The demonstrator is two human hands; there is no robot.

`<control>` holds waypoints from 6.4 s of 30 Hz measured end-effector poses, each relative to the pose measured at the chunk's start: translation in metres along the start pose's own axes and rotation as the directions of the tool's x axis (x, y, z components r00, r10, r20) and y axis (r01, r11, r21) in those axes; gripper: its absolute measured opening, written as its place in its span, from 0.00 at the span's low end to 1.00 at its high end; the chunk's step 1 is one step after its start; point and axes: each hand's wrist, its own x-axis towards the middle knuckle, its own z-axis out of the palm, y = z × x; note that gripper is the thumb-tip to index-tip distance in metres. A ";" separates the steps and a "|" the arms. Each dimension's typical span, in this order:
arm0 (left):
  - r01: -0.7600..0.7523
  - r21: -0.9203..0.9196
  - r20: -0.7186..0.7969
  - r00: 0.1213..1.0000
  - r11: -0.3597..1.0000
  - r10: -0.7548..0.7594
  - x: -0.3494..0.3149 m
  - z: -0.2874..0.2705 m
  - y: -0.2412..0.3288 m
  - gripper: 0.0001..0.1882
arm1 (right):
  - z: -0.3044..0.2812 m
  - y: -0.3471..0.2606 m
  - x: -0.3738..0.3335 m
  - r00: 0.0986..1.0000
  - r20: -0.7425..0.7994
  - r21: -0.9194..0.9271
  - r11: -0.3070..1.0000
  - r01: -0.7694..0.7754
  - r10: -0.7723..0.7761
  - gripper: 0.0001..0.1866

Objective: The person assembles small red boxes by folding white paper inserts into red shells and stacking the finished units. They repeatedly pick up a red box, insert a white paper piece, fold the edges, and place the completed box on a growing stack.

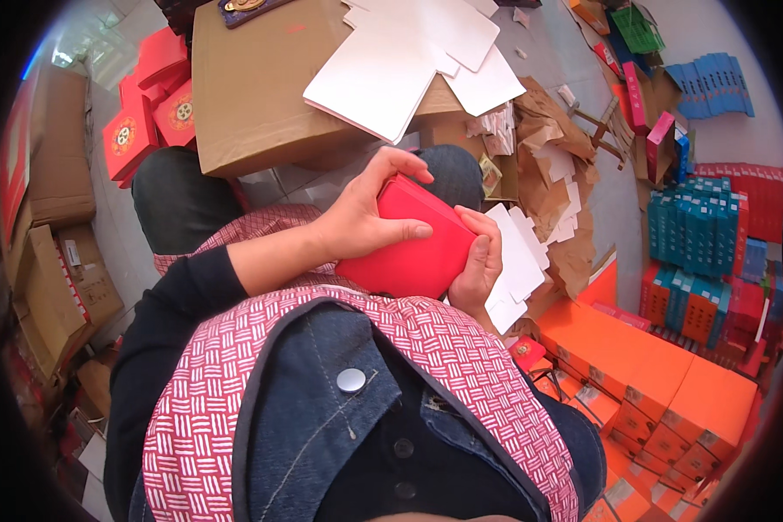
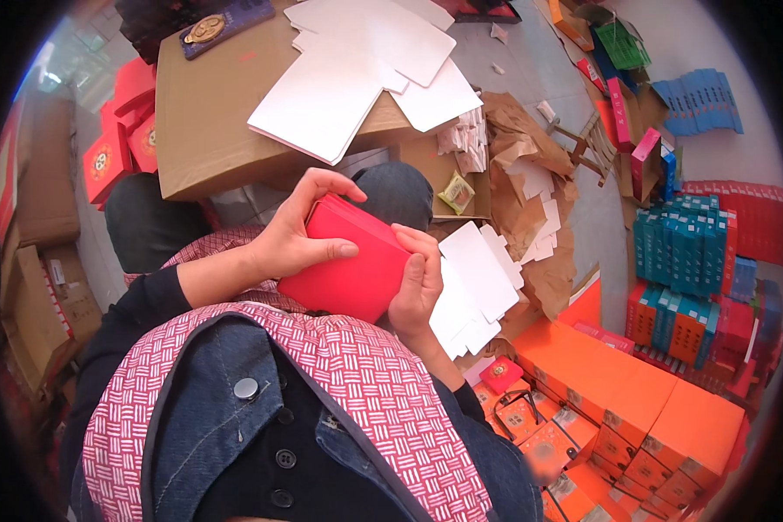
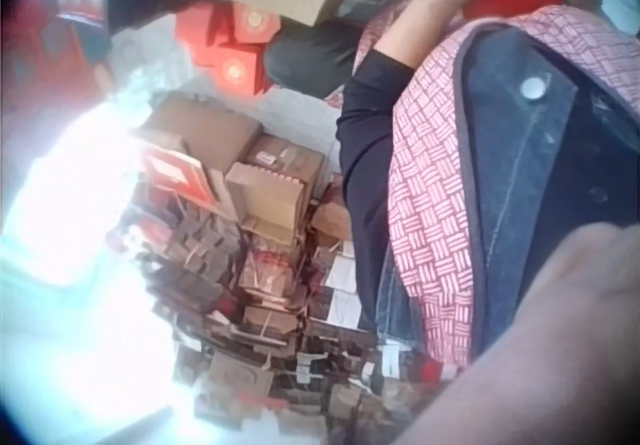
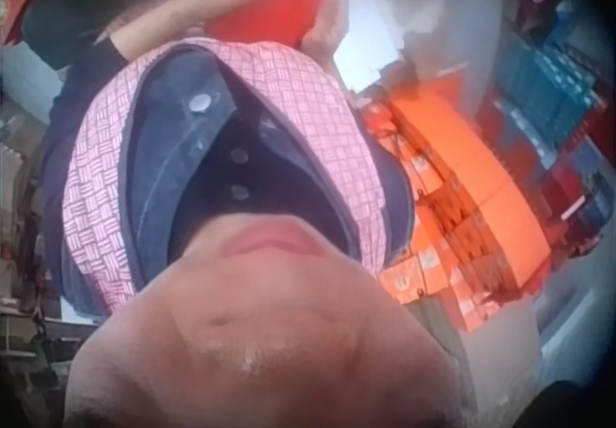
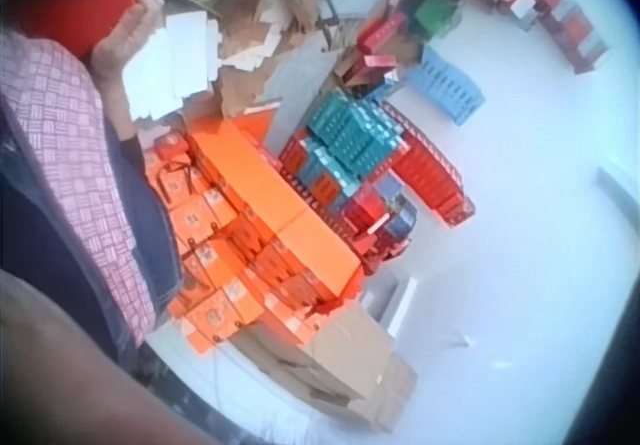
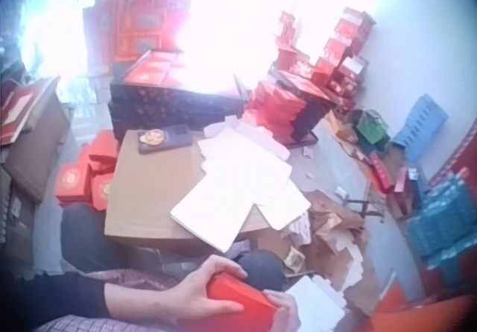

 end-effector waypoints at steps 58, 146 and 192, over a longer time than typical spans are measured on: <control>-0.089 -0.239 -0.466 0.884 0.967 -0.034 -0.078 -0.049 0.010 0.09 | 0.081 -0.054 0.036 0.940 0.326 -0.070 0.990 0.126 -0.097 0.15; 0.102 0.028 -0.783 0.620 0.994 -0.042 -0.197 -0.168 0.066 0.30 | 0.259 -0.067 0.033 0.738 0.652 0.456 0.867 -0.200 -0.173 0.19; 0.696 -0.210 -0.739 0.346 0.686 -0.578 -0.110 -0.600 -0.145 0.53 | 0.214 -0.060 0.079 0.809 0.518 0.217 0.872 -0.438 0.277 0.26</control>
